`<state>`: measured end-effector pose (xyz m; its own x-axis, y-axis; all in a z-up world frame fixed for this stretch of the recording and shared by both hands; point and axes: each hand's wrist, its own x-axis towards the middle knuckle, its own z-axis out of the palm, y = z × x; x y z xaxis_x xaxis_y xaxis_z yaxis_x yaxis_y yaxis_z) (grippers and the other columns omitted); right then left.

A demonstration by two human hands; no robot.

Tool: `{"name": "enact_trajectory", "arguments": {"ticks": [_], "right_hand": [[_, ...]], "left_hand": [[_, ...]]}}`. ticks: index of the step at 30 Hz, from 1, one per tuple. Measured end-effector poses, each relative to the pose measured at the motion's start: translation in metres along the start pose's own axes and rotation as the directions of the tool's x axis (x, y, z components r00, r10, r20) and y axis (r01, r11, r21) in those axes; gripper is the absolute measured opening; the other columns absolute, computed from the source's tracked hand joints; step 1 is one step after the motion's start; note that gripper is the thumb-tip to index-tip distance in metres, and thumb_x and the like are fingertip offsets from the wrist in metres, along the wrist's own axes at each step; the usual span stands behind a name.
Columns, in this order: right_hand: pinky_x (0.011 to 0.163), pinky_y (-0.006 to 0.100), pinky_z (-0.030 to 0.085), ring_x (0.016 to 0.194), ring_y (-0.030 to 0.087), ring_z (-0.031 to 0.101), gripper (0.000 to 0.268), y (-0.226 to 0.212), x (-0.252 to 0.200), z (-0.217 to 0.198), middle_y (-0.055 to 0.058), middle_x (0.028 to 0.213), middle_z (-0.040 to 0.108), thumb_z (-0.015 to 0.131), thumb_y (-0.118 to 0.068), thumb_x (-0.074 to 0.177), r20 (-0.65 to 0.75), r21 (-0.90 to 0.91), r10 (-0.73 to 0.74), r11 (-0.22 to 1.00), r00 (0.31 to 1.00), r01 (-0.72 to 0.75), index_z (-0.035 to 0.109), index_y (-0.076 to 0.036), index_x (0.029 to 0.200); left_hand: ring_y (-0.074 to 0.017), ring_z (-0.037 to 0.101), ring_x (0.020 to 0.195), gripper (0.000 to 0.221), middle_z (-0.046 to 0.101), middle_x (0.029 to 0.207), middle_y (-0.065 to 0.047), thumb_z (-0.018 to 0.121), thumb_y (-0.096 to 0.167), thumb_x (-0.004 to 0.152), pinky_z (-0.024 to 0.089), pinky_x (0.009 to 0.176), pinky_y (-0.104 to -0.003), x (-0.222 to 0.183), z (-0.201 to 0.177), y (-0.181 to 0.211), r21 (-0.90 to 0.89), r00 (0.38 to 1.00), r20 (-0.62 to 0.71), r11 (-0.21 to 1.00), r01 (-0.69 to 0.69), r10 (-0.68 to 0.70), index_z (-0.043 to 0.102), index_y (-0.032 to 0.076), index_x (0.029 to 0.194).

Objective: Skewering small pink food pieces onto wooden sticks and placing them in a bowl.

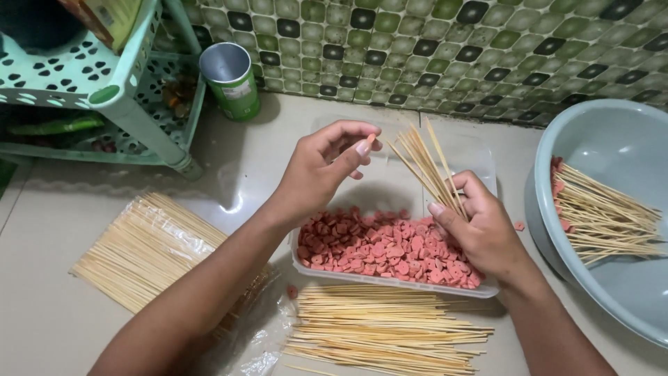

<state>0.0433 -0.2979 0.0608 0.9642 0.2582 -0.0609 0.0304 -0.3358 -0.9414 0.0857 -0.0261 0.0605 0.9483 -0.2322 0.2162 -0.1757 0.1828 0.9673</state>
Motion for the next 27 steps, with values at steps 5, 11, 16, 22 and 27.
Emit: {"name": "enact_trajectory", "arguments": {"ticks": [5,11,16,22,27], "right_hand": [[0.04,0.024,0.039,0.042,0.01,0.045,0.017,-0.002,0.001,0.003,0.008,0.053,0.058,0.064,-0.013,0.097,-0.002,0.022,-0.025,0.999,1.0,0.026,0.058,-0.002,0.109],[0.038,0.023,0.04,0.039,0.01,0.046,0.013,-0.002,0.003,0.003,0.008,0.053,0.059,0.062,-0.015,0.1,0.003,0.007,-0.052,0.999,0.999,0.052,0.062,-0.002,0.103],[0.037,0.024,0.038,0.039,0.011,0.044,0.016,-0.004,0.002,0.005,0.009,0.052,0.059,0.064,-0.011,0.097,0.0,-0.013,-0.034,0.999,0.999,0.034,0.059,0.0,0.108],[0.036,0.024,0.04,0.037,0.011,0.047,0.014,-0.007,0.0,0.008,0.01,0.052,0.059,0.062,-0.01,0.098,-0.017,0.024,-0.042,0.999,0.999,0.042,0.058,-0.001,0.108],[0.038,0.023,0.042,0.036,0.012,0.049,0.011,-0.009,-0.001,0.009,0.012,0.054,0.062,0.06,-0.011,0.1,-0.039,0.015,-0.079,0.997,0.996,0.08,0.061,0.0,0.104]], "left_hand": [[-0.0133,0.062,0.095,0.037,0.073,0.108,-0.01,0.061,0.031,0.102,0.06,0.08,-0.031,-0.003,0.0,0.002,-0.013,1.0,-0.004,1.0,-0.006,0.006,0.066,0.006,0.129],[-0.0125,0.06,0.093,0.039,0.072,0.109,-0.012,0.06,0.034,0.102,0.059,0.08,-0.029,-0.001,-0.002,0.003,-0.028,1.0,0.015,1.0,-0.001,0.001,0.065,0.006,0.129],[-0.0128,0.06,0.093,0.039,0.072,0.109,-0.013,0.059,0.033,0.103,0.058,0.08,-0.029,-0.002,-0.002,0.003,-0.024,1.0,0.017,1.0,-0.018,0.018,0.065,0.006,0.13],[-0.0127,0.06,0.093,0.039,0.072,0.111,-0.013,0.06,0.033,0.102,0.058,0.081,-0.03,-0.003,-0.001,0.003,-0.027,0.999,0.025,0.999,-0.034,0.035,0.065,0.006,0.13],[-0.0135,0.06,0.094,0.039,0.071,0.111,-0.013,0.059,0.032,0.102,0.058,0.082,-0.032,-0.003,-0.001,0.004,-0.025,0.998,0.046,0.999,-0.039,0.041,0.064,0.005,0.131]]}}
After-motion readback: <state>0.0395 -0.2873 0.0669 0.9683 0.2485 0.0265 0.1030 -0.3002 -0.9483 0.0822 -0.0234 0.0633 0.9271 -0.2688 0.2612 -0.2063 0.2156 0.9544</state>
